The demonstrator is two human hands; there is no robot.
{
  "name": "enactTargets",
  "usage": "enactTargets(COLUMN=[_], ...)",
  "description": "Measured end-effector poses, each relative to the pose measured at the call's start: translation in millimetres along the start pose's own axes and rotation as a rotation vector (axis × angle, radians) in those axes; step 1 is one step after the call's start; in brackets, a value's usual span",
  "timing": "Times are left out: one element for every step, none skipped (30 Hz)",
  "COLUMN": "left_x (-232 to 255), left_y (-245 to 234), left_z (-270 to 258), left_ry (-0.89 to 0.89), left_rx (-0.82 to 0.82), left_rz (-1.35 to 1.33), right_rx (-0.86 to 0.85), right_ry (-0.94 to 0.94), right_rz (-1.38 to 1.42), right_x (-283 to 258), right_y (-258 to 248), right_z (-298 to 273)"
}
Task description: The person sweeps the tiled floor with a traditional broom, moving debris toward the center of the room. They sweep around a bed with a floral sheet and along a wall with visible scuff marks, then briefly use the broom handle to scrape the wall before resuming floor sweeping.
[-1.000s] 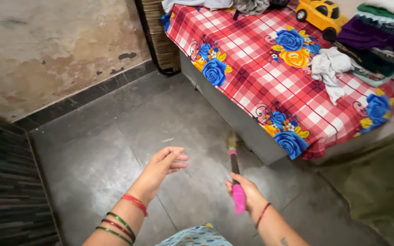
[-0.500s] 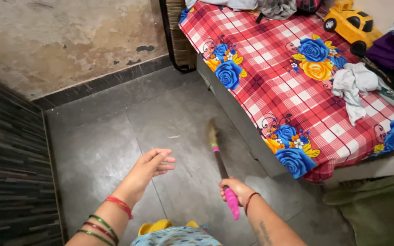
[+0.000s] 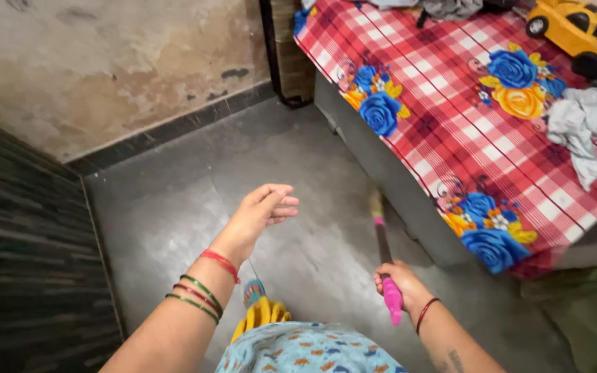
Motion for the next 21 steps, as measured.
enactTargets(left_x=[10, 19, 28, 34, 40, 45, 48, 51, 54, 57, 61, 65, 69, 73, 78, 82, 86, 89, 92, 93, 93], left_y=[-18, -36, -55, -72, -88, -104, -116, -127, -136, -144, -149, -153, -157, -161, -166, -170, -174, -179, -184, -190, -196], left_z=[1, 1, 3, 6, 9, 13, 17, 22, 27, 33, 39, 45, 50, 53, 55, 58, 61, 64, 67, 68, 69], left_ry=[-0.006, -0.012, -0.019, -0.027, -0.034, -0.040, -0.055, -0.070, -0.084, -0.090, -0.096, -0.098, -0.098, -0.099, -0.101, -0.097, -0.092, -0.089, -0.078, -0.074, -0.069], left_rx=[0.011, 0.020, 0.028, 0.031, 0.034, 0.042, 0.031, 0.019, 0.007, -0.004, -0.016, -0.030, -0.048, -0.067, -0.086, -0.095, -0.103, -0.110, -0.113, -0.113, -0.114], left_rz=[0.011, 0.022, 0.032, 0.031, 0.031, 0.031, 0.043, 0.059, 0.074, 0.078, 0.081, 0.083, 0.084, 0.083, 0.083, 0.077, 0.071, 0.064, 0.059, 0.051, 0.043], right_rx=[0.041, 0.085, 0.075, 0.070, 0.065, 0.045, 0.026, 0.004, 0.002, 0.002, 0.002, -0.036, -0.075, -0.113, -0.096, -0.079, -0.063, -0.042, -0.020, 0.004, 0.073], right_ry=[0.010, 0.020, 0.029, 0.044, 0.059, 0.054, 0.050, 0.044, 0.041, 0.033, 0.026, 0.010, -0.007, -0.021, -0.004, 0.013, 0.030, -0.009, -0.048, -0.081, -0.077], right_rz=[-0.002, -0.003, 0.001, 0.006, 0.011, -0.021, -0.054, -0.084, -0.065, -0.048, -0.030, 0.028, 0.086, 0.143, 0.252, 0.360, 0.468, 0.500, 0.531, 0.563, 0.624], right_x=[3, 2, -3, -5, -8, -13, -18, -24, -30, -38, -45, -52, -56, -58, -58, -57, -57, -59, -62, -62, -64], right_y=[10, 20, 36, 51, 69, 90, 111, 132, 151, 167, 180, 192, 203, 212, 223, 235, 245, 253, 260, 265, 265], right_z=[16, 28, 40, 45, 48, 51, 51, 51, 52, 54, 58, 62, 67, 72, 81, 91, 99, 105, 110, 111, 114])
Point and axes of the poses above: each hand's wrist, its own z-axis towards the middle knuckle, its own y-axis out of the palm, x = y × z, the point moved 4 cm from there along z, towards the middle knuckle, and after that the axes turned 6 degrees about -x, right-handed, at the moved point
